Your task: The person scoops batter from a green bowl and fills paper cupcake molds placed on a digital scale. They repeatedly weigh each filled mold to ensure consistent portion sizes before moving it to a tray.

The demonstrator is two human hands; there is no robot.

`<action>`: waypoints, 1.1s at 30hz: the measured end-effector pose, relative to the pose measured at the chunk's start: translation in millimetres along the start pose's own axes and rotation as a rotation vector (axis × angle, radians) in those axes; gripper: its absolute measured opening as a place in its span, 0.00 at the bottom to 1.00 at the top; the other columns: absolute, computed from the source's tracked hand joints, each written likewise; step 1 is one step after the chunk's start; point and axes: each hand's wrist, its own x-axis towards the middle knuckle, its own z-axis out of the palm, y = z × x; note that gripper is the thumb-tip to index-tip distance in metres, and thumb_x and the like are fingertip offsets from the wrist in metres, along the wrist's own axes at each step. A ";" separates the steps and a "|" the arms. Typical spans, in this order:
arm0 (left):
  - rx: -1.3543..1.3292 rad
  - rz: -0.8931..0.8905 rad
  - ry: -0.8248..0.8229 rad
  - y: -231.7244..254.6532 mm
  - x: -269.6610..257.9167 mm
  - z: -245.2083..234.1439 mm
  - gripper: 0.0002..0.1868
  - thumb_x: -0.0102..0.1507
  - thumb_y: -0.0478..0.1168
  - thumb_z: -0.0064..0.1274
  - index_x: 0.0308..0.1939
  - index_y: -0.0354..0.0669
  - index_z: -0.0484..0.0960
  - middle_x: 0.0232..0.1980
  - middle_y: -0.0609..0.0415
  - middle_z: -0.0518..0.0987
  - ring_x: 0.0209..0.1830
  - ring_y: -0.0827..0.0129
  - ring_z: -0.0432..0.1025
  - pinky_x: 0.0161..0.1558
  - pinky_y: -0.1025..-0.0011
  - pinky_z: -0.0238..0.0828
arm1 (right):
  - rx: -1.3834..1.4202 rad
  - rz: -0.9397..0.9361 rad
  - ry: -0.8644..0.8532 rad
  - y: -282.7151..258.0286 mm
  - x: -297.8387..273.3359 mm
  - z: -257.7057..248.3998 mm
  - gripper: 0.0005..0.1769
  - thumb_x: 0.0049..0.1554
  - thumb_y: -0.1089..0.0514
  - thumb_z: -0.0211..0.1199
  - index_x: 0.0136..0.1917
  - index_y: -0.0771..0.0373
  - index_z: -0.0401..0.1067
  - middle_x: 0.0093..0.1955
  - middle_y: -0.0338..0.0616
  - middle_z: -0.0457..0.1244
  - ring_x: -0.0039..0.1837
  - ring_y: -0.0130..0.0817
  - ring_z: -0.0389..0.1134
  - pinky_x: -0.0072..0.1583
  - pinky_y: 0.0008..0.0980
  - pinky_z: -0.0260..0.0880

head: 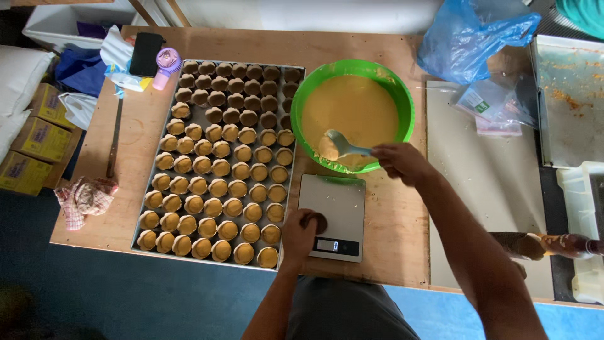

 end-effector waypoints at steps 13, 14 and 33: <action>0.312 0.396 0.044 -3.4 19.3 34.9 0.07 0.54 0.39 0.50 0.35 0.44 0.77 0.31 0.49 0.73 0.30 0.57 0.72 0.31 0.65 0.69 | 0.181 -0.148 0.189 -3.8 -121.7 18.2 0.12 0.54 0.63 0.51 0.49 0.72 0.67 0.22 0.33 0.39 0.26 0.22 0.37 0.27 0.21 0.41; 0.353 0.395 0.049 -4.6 16.8 35.8 0.08 0.55 0.41 0.50 0.36 0.43 0.76 0.31 0.49 0.73 0.30 0.58 0.72 0.32 0.66 0.69 | 0.182 -0.173 0.200 2.6 -127.3 17.2 0.11 0.54 0.62 0.51 0.49 0.71 0.68 0.22 0.33 0.40 0.26 0.21 0.39 0.28 0.20 0.43; -0.102 0.192 0.086 -1.3 -20.1 -46.5 0.11 0.58 0.38 0.47 0.42 0.41 0.78 0.31 0.45 0.74 0.27 0.60 0.70 0.29 0.66 0.66 | -0.363 -0.333 0.480 81.2 -159.8 69.0 0.09 0.52 0.55 0.61 0.46 0.59 0.76 0.33 0.52 0.65 0.39 0.36 0.66 0.39 0.36 0.64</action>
